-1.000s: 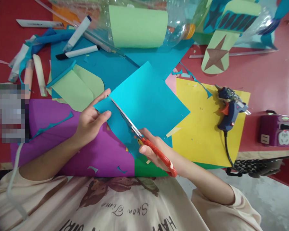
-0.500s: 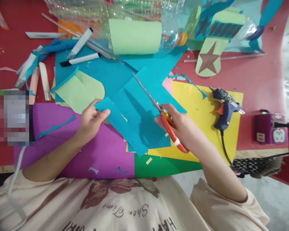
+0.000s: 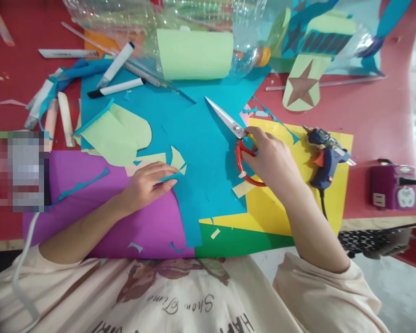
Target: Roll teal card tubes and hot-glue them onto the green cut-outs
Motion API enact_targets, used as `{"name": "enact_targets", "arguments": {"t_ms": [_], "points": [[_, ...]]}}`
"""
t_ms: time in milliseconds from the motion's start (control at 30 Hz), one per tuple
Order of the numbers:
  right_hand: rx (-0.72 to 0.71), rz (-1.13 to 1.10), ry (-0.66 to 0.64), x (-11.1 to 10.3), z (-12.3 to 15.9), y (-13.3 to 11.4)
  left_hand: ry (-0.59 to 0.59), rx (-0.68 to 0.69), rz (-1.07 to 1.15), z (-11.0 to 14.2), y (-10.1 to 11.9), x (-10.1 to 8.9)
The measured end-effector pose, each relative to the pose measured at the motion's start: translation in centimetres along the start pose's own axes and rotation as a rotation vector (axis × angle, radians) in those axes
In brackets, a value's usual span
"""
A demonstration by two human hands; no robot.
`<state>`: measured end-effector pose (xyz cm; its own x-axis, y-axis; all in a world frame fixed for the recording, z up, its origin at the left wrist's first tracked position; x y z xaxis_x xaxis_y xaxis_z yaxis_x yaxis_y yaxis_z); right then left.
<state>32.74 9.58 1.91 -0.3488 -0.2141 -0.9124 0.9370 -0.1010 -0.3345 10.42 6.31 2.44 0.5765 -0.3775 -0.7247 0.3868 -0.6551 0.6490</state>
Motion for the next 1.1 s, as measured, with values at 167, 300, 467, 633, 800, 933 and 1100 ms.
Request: {"name": "enact_targets", "arguments": {"t_ms": [167, 300, 467, 633, 800, 933, 1100], "points": [[0.020, 0.039, -0.019, -0.1, 0.2, -0.3, 0.055, -0.105, 0.038, 0.3, -1.7, -0.2], [-0.064, 0.052, 0.108, -1.6, 1.3, -2.1, 0.089, -0.189, 0.065, 0.4, -2.5, -0.6], [-0.353, -0.486, -0.332, 3.9, 2.8, -7.9, 0.062, -0.240, 0.127, 0.1, -2.6, -0.8], [-0.358, -0.739, -0.754, 9.5, 4.3, -12.1, 0.026, -0.251, 0.208, 0.0, -2.4, -0.6], [-0.187, -1.053, -0.687, 9.4, 2.4, -10.9, 0.012, -0.336, 0.447, 0.6, -3.0, 0.1], [-0.066, -1.283, -0.315, 7.4, 0.4, -7.5, 0.057, -0.335, 0.425, 0.8, -3.0, -0.2], [-0.010, -1.445, -0.142, 7.2, 0.4, -5.8, 0.226, -0.421, 0.368, 1.3, -4.2, -2.0]]}}
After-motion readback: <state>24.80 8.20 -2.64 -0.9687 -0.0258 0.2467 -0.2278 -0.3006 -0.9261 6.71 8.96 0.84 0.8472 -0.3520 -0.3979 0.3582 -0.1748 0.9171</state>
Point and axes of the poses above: each hand's wrist, its own z-axis away from the middle knuckle, its own x-axis out of the palm, y = z × x, the point moved 10 cm from there along -z, towards the middle knuckle, and after that the axes turned 6 degrees about -y, right-handed, at the moved point
